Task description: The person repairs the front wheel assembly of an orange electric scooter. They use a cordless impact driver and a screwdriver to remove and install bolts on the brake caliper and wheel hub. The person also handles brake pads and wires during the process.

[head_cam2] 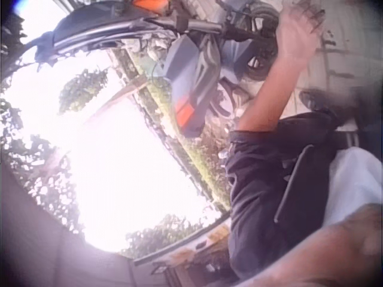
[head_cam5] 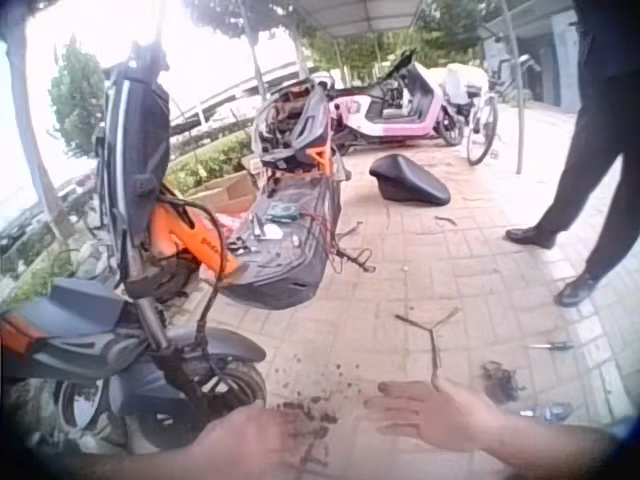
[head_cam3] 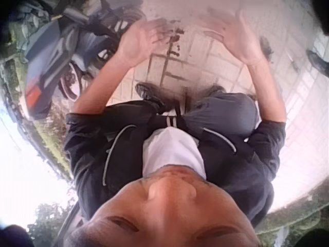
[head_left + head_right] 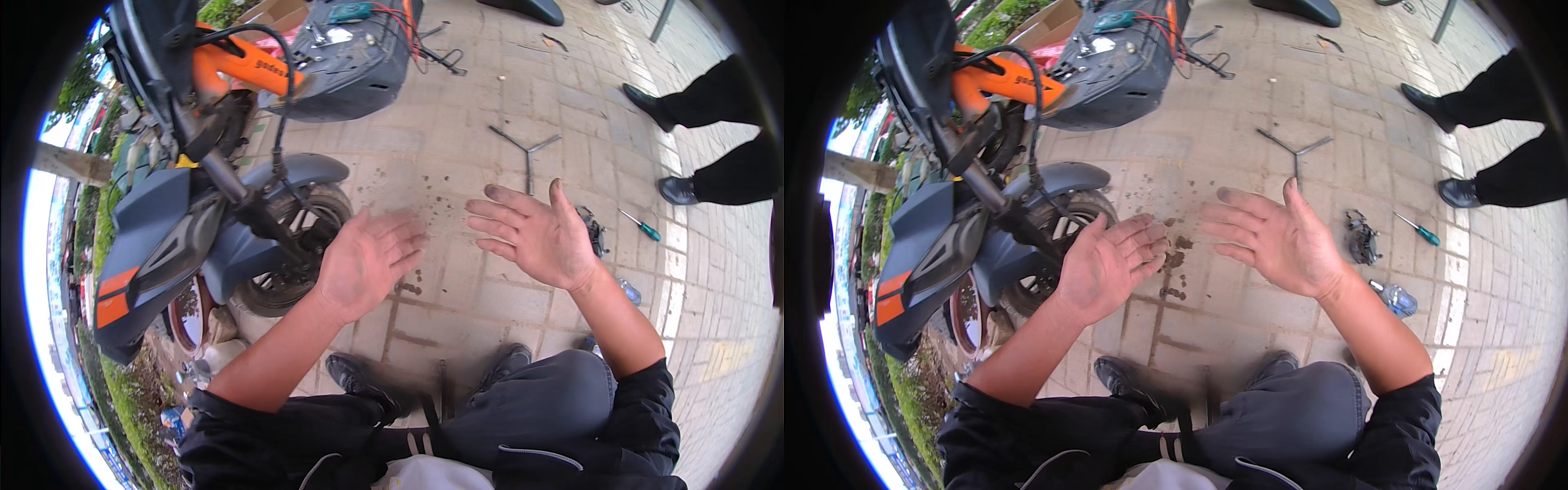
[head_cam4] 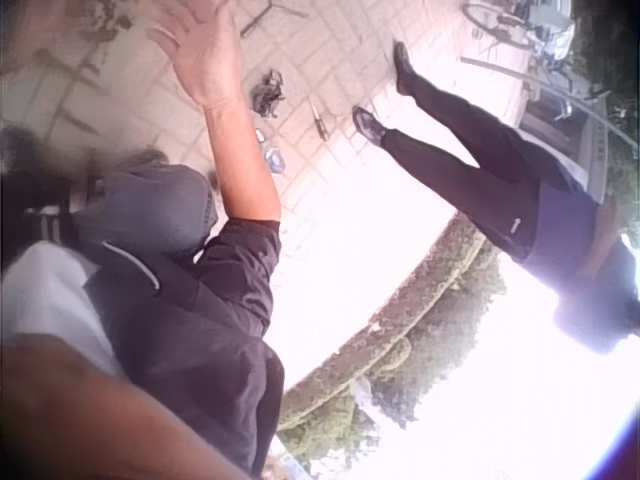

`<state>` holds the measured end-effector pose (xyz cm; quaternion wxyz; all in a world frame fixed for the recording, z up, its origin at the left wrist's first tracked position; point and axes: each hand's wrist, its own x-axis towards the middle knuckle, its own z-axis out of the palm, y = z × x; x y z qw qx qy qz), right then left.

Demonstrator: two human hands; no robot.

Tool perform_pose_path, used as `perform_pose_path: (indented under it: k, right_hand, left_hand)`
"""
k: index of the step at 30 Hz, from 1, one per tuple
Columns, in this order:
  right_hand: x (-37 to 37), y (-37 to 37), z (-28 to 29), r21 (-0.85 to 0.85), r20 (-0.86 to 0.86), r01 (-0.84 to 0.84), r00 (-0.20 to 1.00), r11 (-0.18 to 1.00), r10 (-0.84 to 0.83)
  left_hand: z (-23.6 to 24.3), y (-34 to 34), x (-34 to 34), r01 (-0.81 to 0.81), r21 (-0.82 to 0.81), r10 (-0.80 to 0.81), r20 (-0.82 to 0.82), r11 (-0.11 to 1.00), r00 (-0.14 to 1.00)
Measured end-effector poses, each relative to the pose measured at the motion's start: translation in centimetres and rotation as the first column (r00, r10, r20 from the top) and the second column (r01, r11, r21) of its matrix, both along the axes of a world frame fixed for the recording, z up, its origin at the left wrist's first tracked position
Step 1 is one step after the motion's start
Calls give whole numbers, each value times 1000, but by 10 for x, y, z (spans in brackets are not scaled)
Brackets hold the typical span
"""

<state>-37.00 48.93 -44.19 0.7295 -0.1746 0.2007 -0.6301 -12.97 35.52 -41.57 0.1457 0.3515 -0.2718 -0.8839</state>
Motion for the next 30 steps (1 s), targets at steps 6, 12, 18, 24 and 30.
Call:
perform_pose_path:
  k: [6, 12, 18, 24, 30]
  right_hand:
    - [20, 3, 62, 6, -990, -103, 141, 995, 20]
    - [81, -4, 113, -332, -787, -301, -434, 894, -438]
    - [84, -10, 159, -106, -769, -260, -591, 960, -245]
    - [74, -19, 296, -394, -356, -168, -878, 904, -318]
    - [108, -37, 295, -316, -380, -368, -795, 874, -472]
  left_hand:
    - [47, 14, 75, 124, -137, -65, 370, 983, 927]
    - [17, 29, 63, 175, -278, -70, 350, 945, 934]
    - [8, -4, 58, 152, -356, -45, 291, 922, 956]
    - [-12, -24, 64, 118, -445, -4, 251, 888, 968]
    - [-11, -18, 60, 199, -400, -97, 262, 895, 960]
